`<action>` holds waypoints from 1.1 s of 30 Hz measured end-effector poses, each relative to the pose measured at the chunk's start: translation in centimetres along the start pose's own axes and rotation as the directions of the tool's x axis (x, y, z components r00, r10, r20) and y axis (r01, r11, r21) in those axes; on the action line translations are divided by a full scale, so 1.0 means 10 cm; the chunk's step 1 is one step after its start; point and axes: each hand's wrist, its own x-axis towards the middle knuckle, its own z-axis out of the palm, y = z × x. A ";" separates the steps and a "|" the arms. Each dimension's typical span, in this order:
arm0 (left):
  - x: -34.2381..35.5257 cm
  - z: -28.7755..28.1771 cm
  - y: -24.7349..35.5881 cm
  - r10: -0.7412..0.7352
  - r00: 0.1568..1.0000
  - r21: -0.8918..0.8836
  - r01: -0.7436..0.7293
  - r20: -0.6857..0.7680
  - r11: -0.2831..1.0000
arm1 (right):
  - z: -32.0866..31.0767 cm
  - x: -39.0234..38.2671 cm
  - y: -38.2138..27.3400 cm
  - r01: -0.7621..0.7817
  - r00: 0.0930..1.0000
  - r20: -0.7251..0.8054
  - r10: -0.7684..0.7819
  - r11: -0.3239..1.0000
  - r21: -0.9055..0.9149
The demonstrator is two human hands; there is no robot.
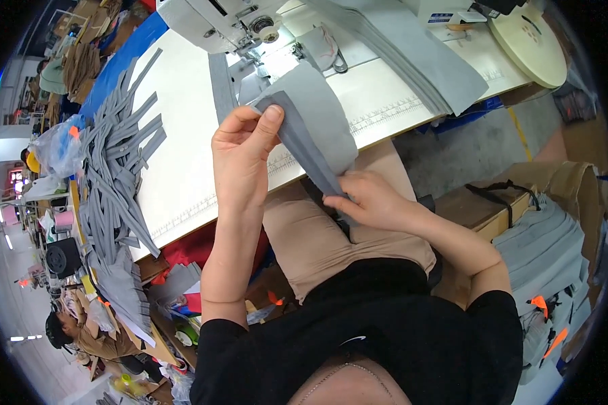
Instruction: The person is sewing fabric strips using an industrial sewing machine at a workstation.
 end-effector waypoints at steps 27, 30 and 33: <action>-0.04 -0.01 -0.26 -0.143 0.988 0.247 0.126 0.053 0.961 | -0.98 0.70 -0.87 0.215 0.908 -0.169 -0.383 0.773 -0.598; 0.00 0.01 -0.25 -0.165 0.986 0.205 0.158 0.017 0.966 | -1.04 0.74 -0.85 0.223 0.912 -0.155 -0.380 0.777 -0.589; 0.03 0.00 -0.28 -0.176 0.984 0.164 0.172 0.013 0.971 | -1.08 0.79 -0.85 0.236 0.919 -0.132 -0.370 0.789 -0.568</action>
